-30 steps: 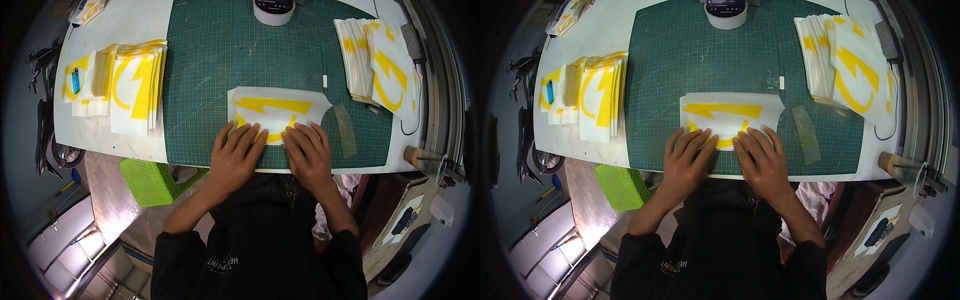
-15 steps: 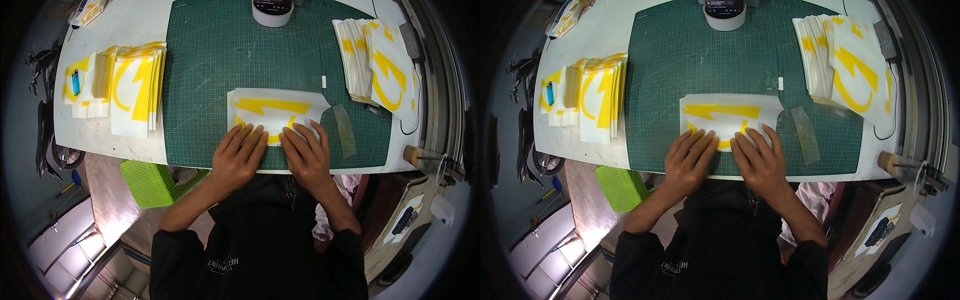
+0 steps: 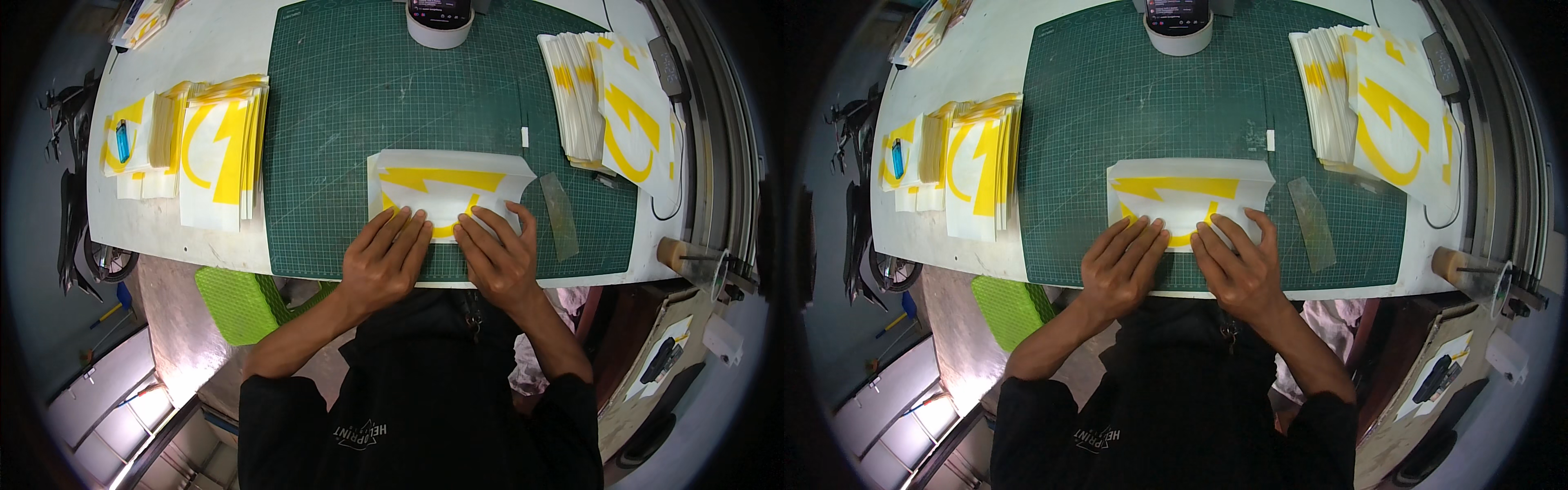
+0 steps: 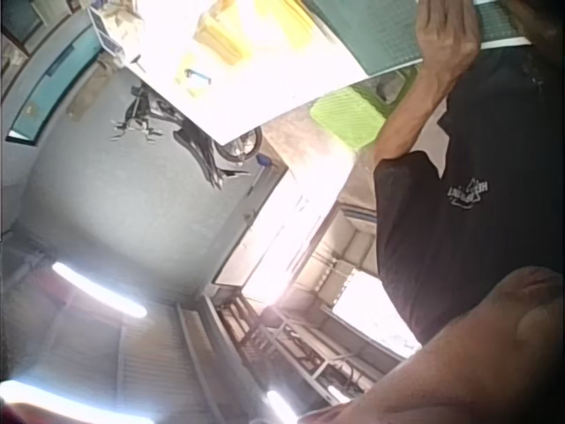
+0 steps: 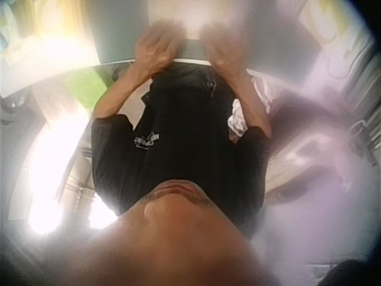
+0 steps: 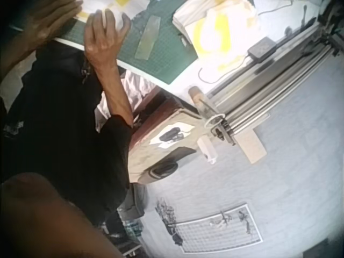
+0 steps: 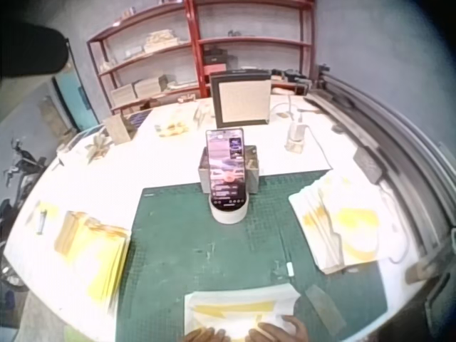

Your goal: The person weeds a yellow lightning bolt design from a white sticker sheet using a clear plastic squeegee. They repeatedly rub the design to remove the negative space, then peel the backing to reveal the final sticker. The process is repeated for multiple sheets on a green cutting mat.

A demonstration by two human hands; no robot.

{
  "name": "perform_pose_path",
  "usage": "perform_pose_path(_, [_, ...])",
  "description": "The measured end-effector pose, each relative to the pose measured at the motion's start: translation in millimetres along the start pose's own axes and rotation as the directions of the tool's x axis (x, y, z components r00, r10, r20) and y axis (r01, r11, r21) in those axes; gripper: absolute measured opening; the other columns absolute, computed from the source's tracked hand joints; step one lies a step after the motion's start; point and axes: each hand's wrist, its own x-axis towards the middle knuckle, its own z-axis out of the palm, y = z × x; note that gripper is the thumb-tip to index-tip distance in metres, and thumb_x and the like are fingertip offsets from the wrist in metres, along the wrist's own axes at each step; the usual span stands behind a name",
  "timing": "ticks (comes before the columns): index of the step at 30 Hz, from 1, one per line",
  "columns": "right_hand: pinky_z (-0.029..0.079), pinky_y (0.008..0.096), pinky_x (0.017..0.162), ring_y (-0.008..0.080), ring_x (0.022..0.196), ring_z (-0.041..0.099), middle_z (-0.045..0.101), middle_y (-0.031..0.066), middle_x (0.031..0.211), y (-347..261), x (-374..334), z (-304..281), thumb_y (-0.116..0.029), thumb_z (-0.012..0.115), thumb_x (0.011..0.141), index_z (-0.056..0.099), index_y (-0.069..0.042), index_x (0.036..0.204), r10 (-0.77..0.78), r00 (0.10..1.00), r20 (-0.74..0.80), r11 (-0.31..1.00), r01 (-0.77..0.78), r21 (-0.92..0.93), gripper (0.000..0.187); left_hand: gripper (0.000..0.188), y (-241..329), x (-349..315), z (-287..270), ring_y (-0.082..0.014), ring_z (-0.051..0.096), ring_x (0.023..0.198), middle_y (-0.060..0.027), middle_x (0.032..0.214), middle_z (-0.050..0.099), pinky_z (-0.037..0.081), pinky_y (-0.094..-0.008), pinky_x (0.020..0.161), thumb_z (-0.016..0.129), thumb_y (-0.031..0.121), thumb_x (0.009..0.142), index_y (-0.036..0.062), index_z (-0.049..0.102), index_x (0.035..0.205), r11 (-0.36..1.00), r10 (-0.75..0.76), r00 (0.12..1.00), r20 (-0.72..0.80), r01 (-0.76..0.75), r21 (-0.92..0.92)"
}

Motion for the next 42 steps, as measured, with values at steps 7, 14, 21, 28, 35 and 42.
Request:
perform_pose_path(7, [0.046, 0.062, 0.104, 0.0246, 0.114, 0.071, 0.076, 0.007, 0.112, 0, -1, 1, -0.008, 0.077, 0.083, 0.079, -0.003, 0.104, -0.001, 1.0, 0.003, 1.0, 0.001, 0.006, 0.021, 0.031, 0, 0, -1, -0.0285, 0.076, 0.11, -0.0145, 0.117, 0.079, 0.061, -0.0418, 0.096, 0.068, 0.002, 0.082, -0.0011, 0.078, 0.112, 1.0, -0.006, 1.0, -0.012, 0.005, -0.03])
perform_pose_path(14, [0.047, 0.0612, 0.104, 0.0236, 0.112, 0.071, 0.076, 0.0061, 0.112, 2, -2, 0, -0.006, 0.078, 0.082, 0.078, -0.004, 0.102, -0.009, 1.0, -0.019, 1.0, 0.009, 0.026, 0.02, 0.031, -2, 1, -2, -0.0283, 0.077, 0.109, -0.0142, 0.115, 0.079, 0.063, -0.0393, 0.09, 0.069, 0.001, 0.081, -0.0008, 0.078, 0.11, 0.998, -0.008, 1.0, -0.021, 0.006, -0.067])
perform_pose_path(21, [0.048, 0.0541, 0.105, 0.0243, 0.11, 0.073, 0.076, 0.0065, 0.111, 18, -5, -12, -0.006, 0.082, 0.083, 0.077, -0.005, 0.104, 0.079, 0.997, -0.015, 0.988, -0.076, 0.138, 0.022, 0.032, -17, -5, -3, -0.0295, 0.076, 0.11, -0.0134, 0.118, 0.077, 0.063, -0.0412, 0.094, 0.076, 0.005, 0.083, 0.0022, 0.077, 0.115, 0.972, -0.105, 0.994, -0.014, 0.1, -0.211])
perform_pose_path(28, [0.043, 0.054, 0.113, 0.0286, 0.123, 0.068, 0.074, 0.0093, 0.123, 39, 3, -21, -0.012, 0.082, 0.087, 0.076, -0.006, 0.113, 0.166, 0.985, 0.037, 0.981, -0.169, 0.094, 0.027, 0.05, -29, 5, -1, -0.0344, 0.064, 0.133, -0.014, 0.136, 0.07, 0.044, -0.0597, 0.117, 0.084, 0.014, 0.086, 0.0056, 0.069, 0.132, 0.953, -0.194, 0.98, 0.045, 0.199, -0.229])
perform_pose_path(35, [0.026, 0.07, 0.119, 0.0304, 0.146, 0.049, 0.06, 0.0118, 0.149, 39, 7, -26, -0.032, 0.079, 0.093, 0.07, -0.006, 0.129, 0.205, 0.958, 0.198, 0.978, -0.197, -0.063, 0.046, 0.062, -34, 18, -16, -0.0366, 0.036, 0.156, -0.0135, 0.166, 0.044, 0.017, -0.0685, 0.126, 0.072, 0.027, 0.097, 0.0101, 0.052, 0.154, 0.978, -0.176, 0.927, 0.33, 0.204, -0.052])
perform_pose_path(42, [0.024, 0.0691, 0.12, 0.0331, 0.151, 0.043, 0.055, 0.0141, 0.154, 40, 7, -22, -0.038, 0.079, 0.092, 0.068, -0.005, 0.133, 0.224, 0.947, 0.229, 0.973, -0.202, -0.114, 0.054, 0.072, -38, 19, -17, -0.0407, 0.026, 0.16, -0.0176, 0.171, 0.034, 0.012, -0.0694, 0.127, 0.072, 0.032, 0.098, 0.006, 0.045, 0.159, 0.973, -0.209, 0.903, 0.375, 0.231, -0.016])
